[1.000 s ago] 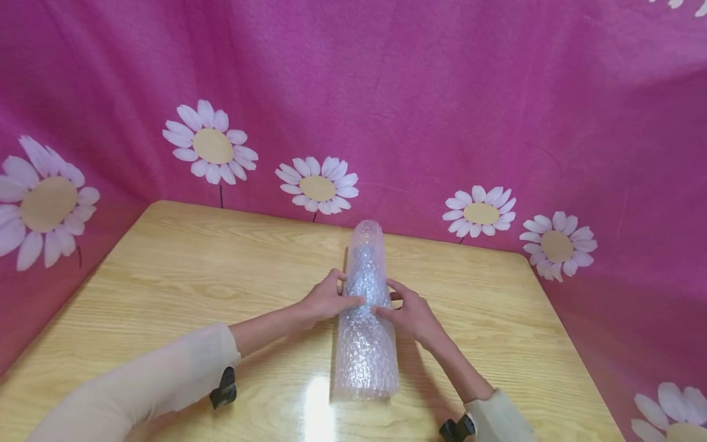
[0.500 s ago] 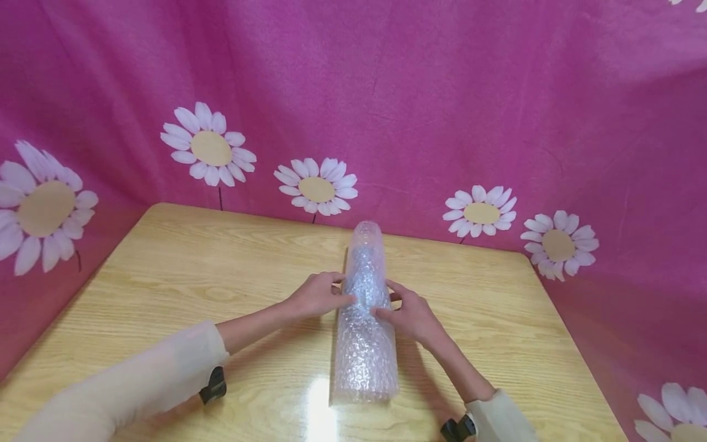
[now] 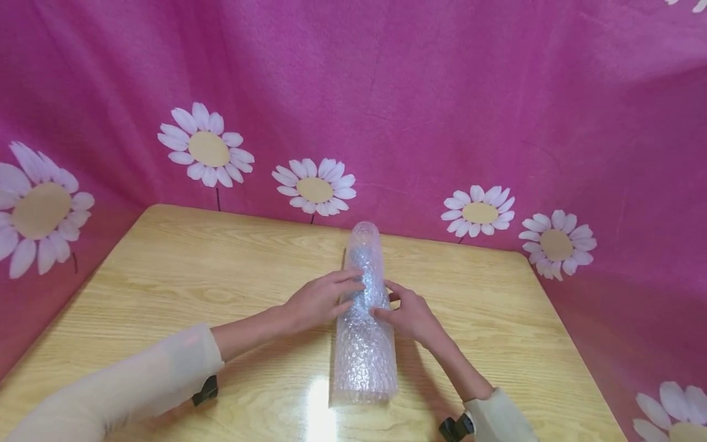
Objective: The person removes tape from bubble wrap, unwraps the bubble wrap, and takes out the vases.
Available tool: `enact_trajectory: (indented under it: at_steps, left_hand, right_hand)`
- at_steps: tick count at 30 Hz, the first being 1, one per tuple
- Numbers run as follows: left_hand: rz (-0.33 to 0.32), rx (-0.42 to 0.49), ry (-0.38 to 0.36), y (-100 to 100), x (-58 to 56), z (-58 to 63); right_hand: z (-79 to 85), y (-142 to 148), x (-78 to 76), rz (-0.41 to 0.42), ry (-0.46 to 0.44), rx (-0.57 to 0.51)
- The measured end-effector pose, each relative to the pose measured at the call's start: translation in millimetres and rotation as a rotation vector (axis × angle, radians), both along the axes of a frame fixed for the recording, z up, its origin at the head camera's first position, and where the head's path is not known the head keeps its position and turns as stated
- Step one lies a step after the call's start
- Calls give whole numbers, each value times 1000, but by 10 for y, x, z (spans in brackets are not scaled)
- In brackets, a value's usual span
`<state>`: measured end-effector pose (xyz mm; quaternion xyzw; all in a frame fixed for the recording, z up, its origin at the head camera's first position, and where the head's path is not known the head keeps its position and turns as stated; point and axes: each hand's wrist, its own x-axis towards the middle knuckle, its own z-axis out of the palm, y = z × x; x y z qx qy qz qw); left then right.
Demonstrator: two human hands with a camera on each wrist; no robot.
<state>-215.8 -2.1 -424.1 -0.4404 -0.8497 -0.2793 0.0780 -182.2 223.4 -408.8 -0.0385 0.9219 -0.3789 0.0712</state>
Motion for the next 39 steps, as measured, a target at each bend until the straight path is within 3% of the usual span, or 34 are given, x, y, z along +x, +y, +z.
enact_trajectory:
  at_steps: [4, 16, 21, 29, 35, 39]
  left_hand:
    - [-58, -34, 117, 3, -2, -8]
    - [-134, -116, 336, 5, -73, 7]
    - [-202, -117, 422, 2, -147, -31]
    - [-282, -92, 473, -8, -220, -51]
    - [-283, -108, 462, -2, -209, -58]
    - [-269, -113, 443, 10, -201, -61]
  right_hand:
    - [-9, 3, -12, 2, 12, 2]
    - [-1, -17, -29, 14, 11, 37]
    - [3, -18, -24, 13, 8, 39]
    - [-10, -23, 7, 11, -3, 9]
    - [-49, -24, 69, 28, 29, -14]
    - [-28, -24, 168, 41, 99, 22]
